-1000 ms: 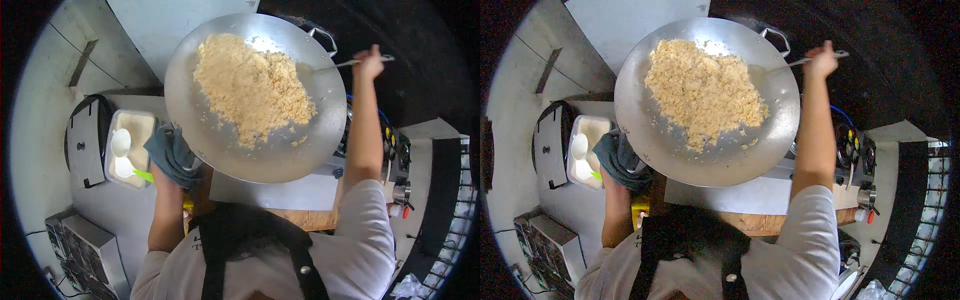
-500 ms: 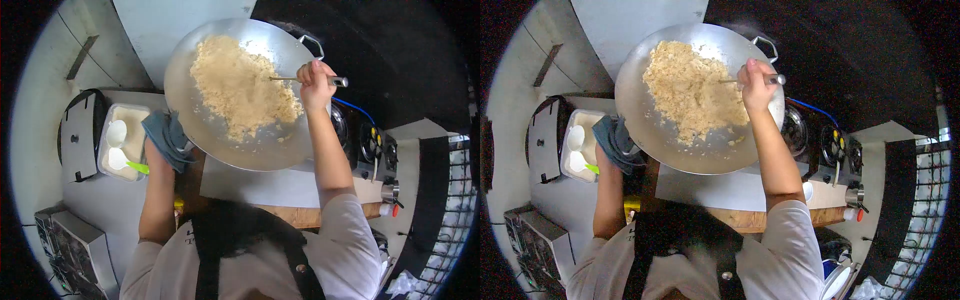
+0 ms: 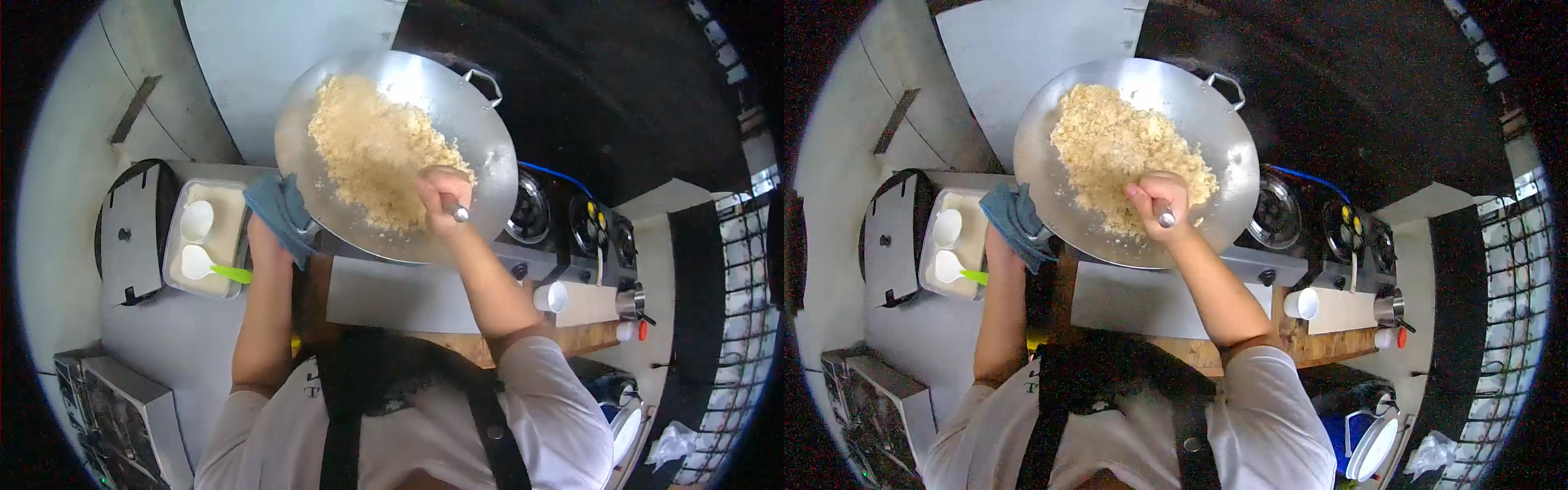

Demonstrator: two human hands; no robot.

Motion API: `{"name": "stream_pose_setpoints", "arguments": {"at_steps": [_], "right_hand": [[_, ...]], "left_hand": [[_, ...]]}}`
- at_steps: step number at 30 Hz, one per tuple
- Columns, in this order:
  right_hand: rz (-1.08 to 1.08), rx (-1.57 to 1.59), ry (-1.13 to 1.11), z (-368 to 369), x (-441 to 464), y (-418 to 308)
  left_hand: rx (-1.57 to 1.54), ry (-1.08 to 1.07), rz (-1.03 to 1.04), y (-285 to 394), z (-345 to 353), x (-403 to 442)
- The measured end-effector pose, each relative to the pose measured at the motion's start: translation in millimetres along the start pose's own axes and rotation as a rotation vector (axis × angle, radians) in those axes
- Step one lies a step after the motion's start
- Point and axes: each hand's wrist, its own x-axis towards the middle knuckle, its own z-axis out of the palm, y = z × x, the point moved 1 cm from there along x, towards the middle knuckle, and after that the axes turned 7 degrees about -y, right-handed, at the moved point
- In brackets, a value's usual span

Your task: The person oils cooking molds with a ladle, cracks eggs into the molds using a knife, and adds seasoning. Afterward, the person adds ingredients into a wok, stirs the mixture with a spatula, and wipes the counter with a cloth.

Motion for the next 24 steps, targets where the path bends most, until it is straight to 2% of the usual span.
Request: {"name": "stream_pose_setpoints", "arguments": {"at_steps": [2,4,6,8,9,11,12,13,14,16,17,19,20,21,22,23,24], "right_hand": [[0.017,0.111,0.058,-9,0,-19],[-0.176,0.465,0.077,-24,-4,-39],[-0.213,0.415,-0.006,-9,-16,-35],[-0.185,0.149,-0.17,21,-23,-17],[-0.147,0.166,-0.14,20,-10,-32],[-0.181,0.227,-0.079,-5,-5,-59],[-0.219,0.289,-0.018,-16,-4,-67],[-0.269,0.501,0.018,-21,-7,-74],[-0.259,0.498,0.013,-21,-9,-73],[-0.111,0.278,-0.113,-17,-15,-64],[-0.085,0.254,-0.074,-9,-19,-49],[-0.135,0.449,0.577,-5,-21,-22],[0.188,0.956,0.87,-28,-46,22],[0.107,0.655,0.586,-70,-17,-1],[0.224,0.472,0.716,-97,-2,-11],[0.238,0.266,0.875,-120,7,2],[0.241,0.208,0.925,-144,11,24]], "left_hand": [[0.009,-0.048,-0.029,3,-3,0],[-0.011,-0.019,0.005,5,3,1],[-0.026,0.021,-0.008,2,1,-6],[-0.038,-0.059,-0.056,0,3,-3],[-0.048,-0.065,-0.049,-1,-2,1],[-0.172,-0.345,-0.087,1,-17,3],[-0.174,-0.345,-0.076,5,-5,-2],[-0.15,-0.251,-0.027,5,5,-12],[-0.128,-0.156,0.012,2,11,-20],[-0.061,-0.1,0.035,-10,-3,-19],[0.012,-0.053,0.078,-14,-7,-16],[0.066,-0.032,0.072,-11,2,-17],[0.125,0.003,0.068,-8,4,-16],[0.126,0.012,0.076,-8,1,-14],[0.11,0.019,0.073,-9,-1,-12],[0.091,0.027,0.071,-10,-3,-11],[0.084,0.041,0.079,-8,-1,-13]]}}
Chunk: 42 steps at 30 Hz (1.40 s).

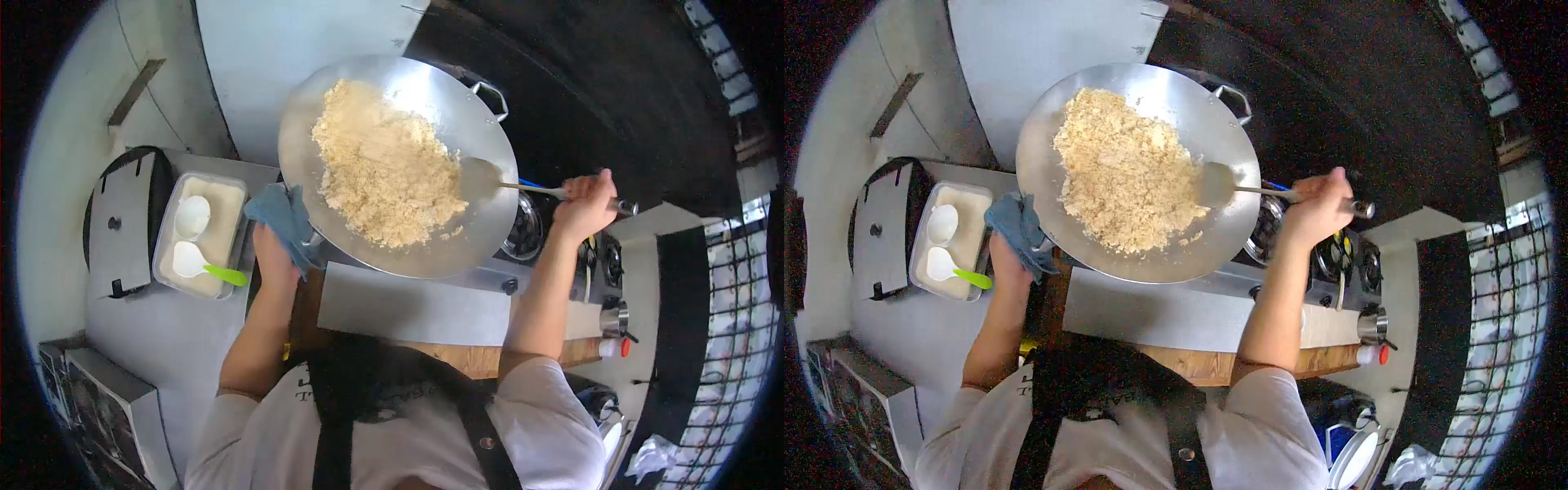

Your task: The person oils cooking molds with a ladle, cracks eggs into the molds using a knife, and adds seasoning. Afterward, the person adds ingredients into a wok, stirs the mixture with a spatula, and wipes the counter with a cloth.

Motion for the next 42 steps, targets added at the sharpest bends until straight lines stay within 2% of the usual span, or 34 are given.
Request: {"name": "stream_pose_setpoints", "arguments": {"at_steps": [1,3,4,5,6,7,8,10,12,14,15,17,20,22,24,26,28,29,32,34,38,40,42], "right_hand": [[0.048,0.048,-0.006,-22,29,29],[0.08,-0.114,0.132,-33,53,86],[0.226,-0.185,0.282,-20,49,98],[0.354,-0.155,0.338,-28,49,147],[0.451,0.268,0.32,-32,36,193],[0.641,0.03,0.518,-8,28,204],[0.56,0.195,0.395,6,18,198],[0.364,0.26,0.027,56,-10,136],[0.265,0.355,-0.355,85,-42,72],[0.034,0.24,-0.395,87,-39,39],[-0.046,0.287,-0.367,81,-19,42],[0.128,0.348,-0.302,71,33,55],[0.255,0.197,-0.146,52,95,137],[0.466,0.304,0.039,50,105,209],[0.643,0.337,0.079,78,75,256],[0.808,0.705,-0.233,94,57,269],[0.733,0.711,-0.515,123,46,198],[0.576,0.656,-0.745,128,36,159],[0.153,0.644,-1.093,115,22,80],[0.136,0.759,-1.04,101,52,80],[0.334,0.559,-0.597,89,127,164],[0.503,0.492,-0.321,101,137,223],[0.718,0.616,-0.261,117,128,275]], "left_hand": [[0.018,-0.019,-0.014,4,5,-4],[0.027,-0.029,-0.023,4,5,-6],[0.061,-0.023,-0.003,2,3,-5],[0.098,-0.02,0.015,1,1,-5],[0.099,-0.022,0.013,0,1,-5],[0.086,-0.027,0.019,-1,3,-5],[0.073,-0.03,0.031,-2,5,-3],[0.109,0.017,0.008,2,7,1],[0.145,0.076,-0.04,4,11,-6],[0.124,0.087,-0.021,11,20,-8],[0.121,0.09,-0.012,10,16,-5],[0.204,0.068,-0.07,11,5,0],[0.205,0.103,-0.063,11,5,2],[0.2,0.074,-0.049,9,-2,4],[0.201,0.046,-0.04,10,-3,3],[0.209,0.106,-0.009,13,5,5],[0.231,0.12,-0.038,22,10,7],[0.246,0.135,-0.084,23,11,8],[0.168,0.112,-0.121,17,-5,17],[0.17,0.121,-0.11,19,1,20],[0.214,0.119,-0.044,20,8,21],[0.24,0.136,-0.024,20,11,19],[0.27,0.156,-0.005,23,12,17]]}}
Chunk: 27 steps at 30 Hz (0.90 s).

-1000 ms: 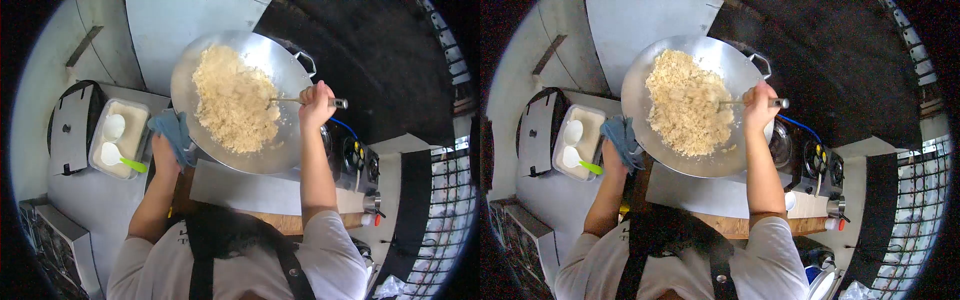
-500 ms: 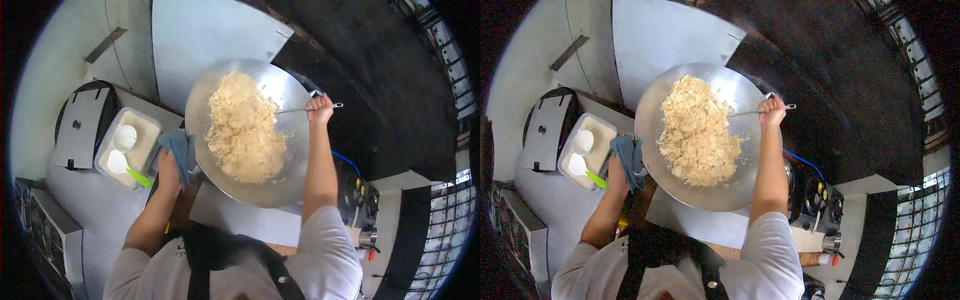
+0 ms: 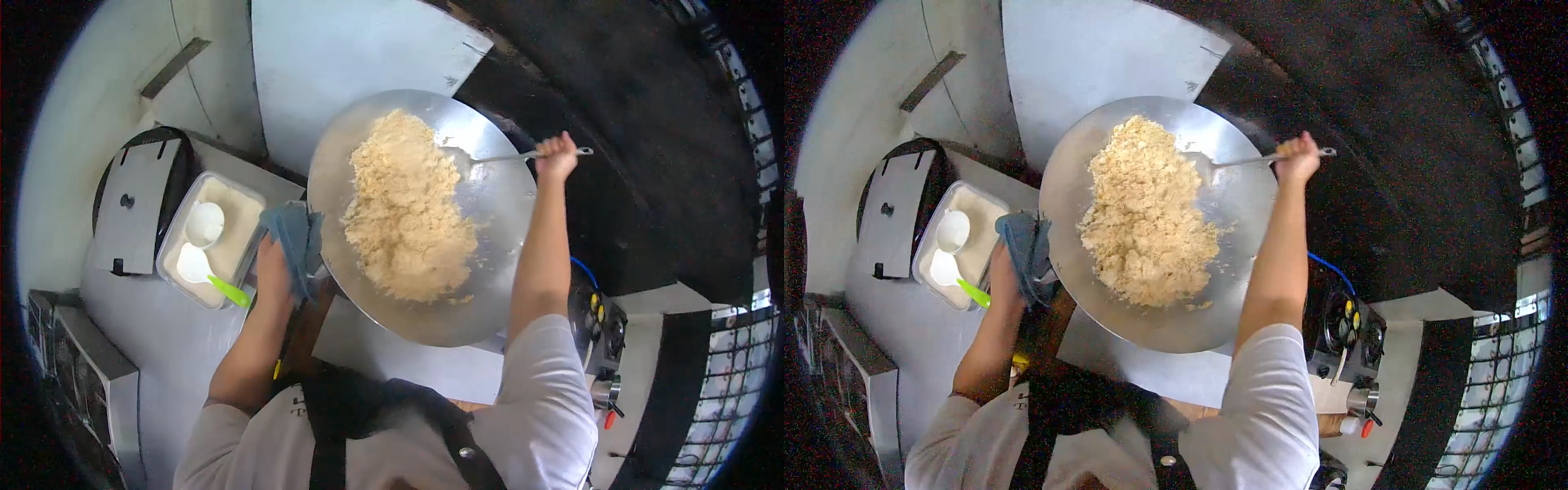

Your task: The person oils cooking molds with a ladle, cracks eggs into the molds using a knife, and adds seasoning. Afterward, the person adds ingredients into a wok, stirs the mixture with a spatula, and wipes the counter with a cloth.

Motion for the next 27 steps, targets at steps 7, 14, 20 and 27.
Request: {"name": "stream_pose_setpoints", "arguments": {"at_steps": [7,14,20,27], "right_hand": [[0.199,0.065,-0.885,84,-59,6],[0.074,-0.304,-0.91,109,-219,-6],[-0.385,-0.323,-0.864,138,-314,-74],[-0.307,-0.439,-0.672,124,-343,-50]], "left_hand": [[0.016,-0.064,-0.024,-7,-8,2],[-0.098,-0.05,-0.043,-4,-3,0],[-0.144,-0.173,0.011,-16,-19,5],[-0.205,-0.257,-0.07,-25,-25,8]]}}
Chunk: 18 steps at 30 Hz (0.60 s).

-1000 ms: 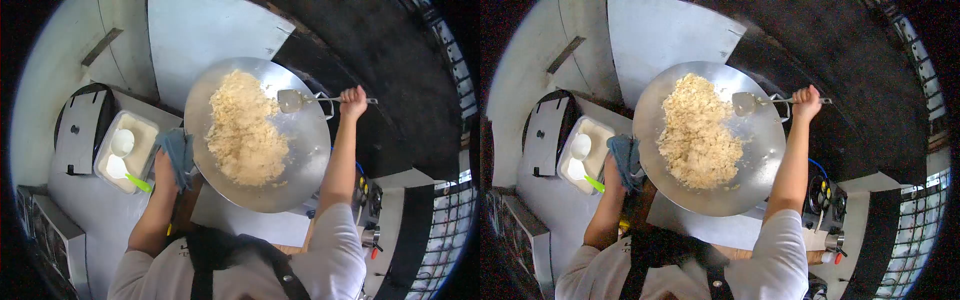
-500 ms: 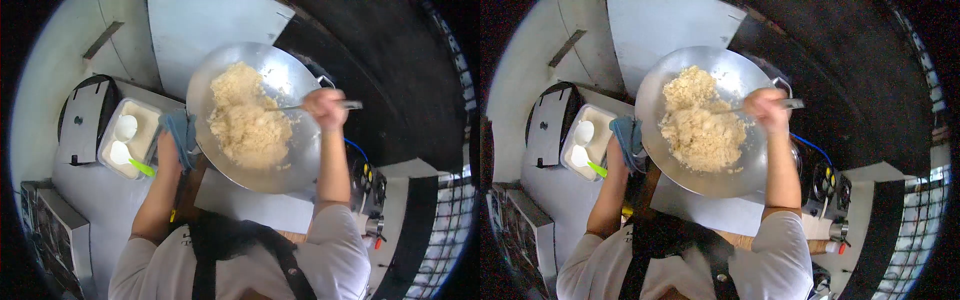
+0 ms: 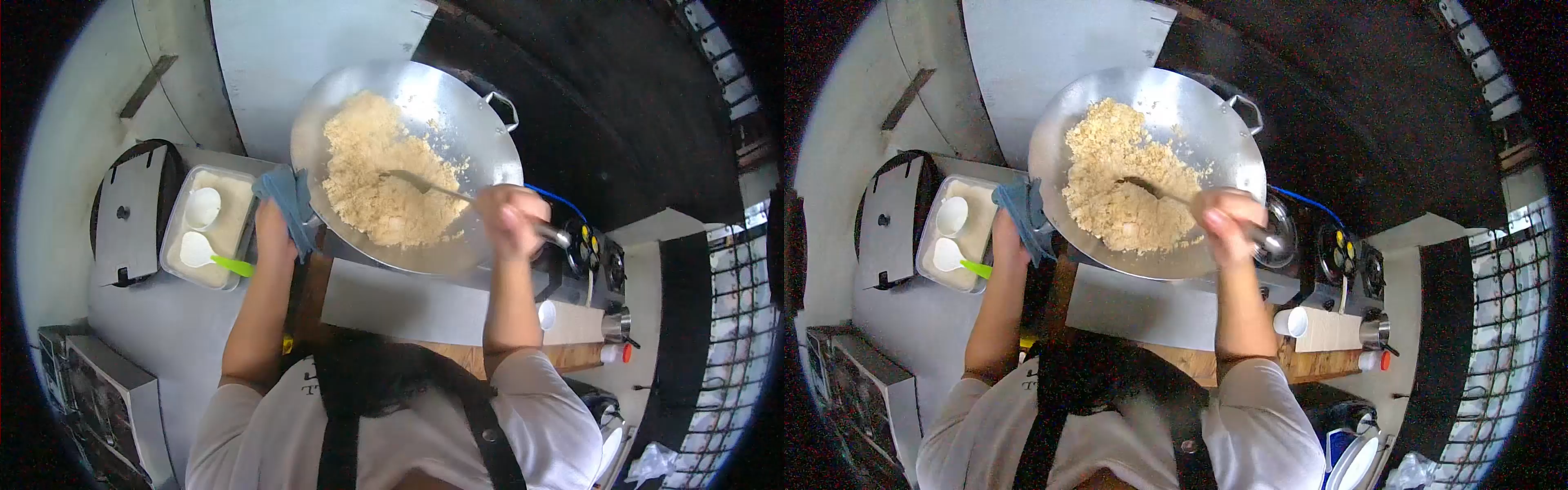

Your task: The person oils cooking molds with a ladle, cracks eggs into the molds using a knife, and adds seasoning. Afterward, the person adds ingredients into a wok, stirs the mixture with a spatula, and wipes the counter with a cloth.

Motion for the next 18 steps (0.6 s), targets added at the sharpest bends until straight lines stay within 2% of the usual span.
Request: {"name": "stream_pose_setpoints", "arguments": {"at_steps": [3,4,5,7,8,9,10,11,12,14,15,16,17,18], "right_hand": [[-0.138,0.023,-0.071,17,-9,-39],[-0.098,-0.112,-0.018,25,-18,-25],[-0.179,-0.694,0.135,32,-29,-4],[0.103,-0.259,-0.013,39,-30,4],[-0.088,-0.382,0.209,40,-32,2],[-0.007,-0.369,0.217,27,-36,-8],[-0.055,-0.13,0.329,19,-42,-20],[-0.008,-0.045,0.185,26,-30,-60],[-0.143,-0.045,0.114,43,-18,-88],[-0.254,-0.217,-0.071,65,-20,-117],[-0.179,-0.19,-0.133,80,-28,-117],[-0.167,-0.219,-0.331,90,-29,-114],[-0.05,-0.266,-0.4,108,-26,-108],[-0.132,-0.428,-0.377,123,-32,-82]], "left_hand": [[-0.066,-0.02,0.044,4,5,-2],[-0.059,0.05,0.057,4,11,-3],[-0.051,0.117,0.068,4,16,-6],[-0.097,0.079,0.048,0,9,-3],[-0.129,0.045,0.034,-1,5,-1],[-0.123,0.042,0.027,-4,0,-2],[-0.083,0.028,0.042,-6,-4,0],[-0.048,0.015,0.064,-5,-5,2],[-0.056,0.012,0.069,-3,2,1],[-0.073,0.094,0.115,0,22,-6],[-0.083,0.089,0.124,-1,25,-5],[-0.07,0.105,0.117,-2,26,-5],[-0.052,0.122,0.106,-3,27,-6],[-0.05,0.124,0.102,-4,29,-8]]}}
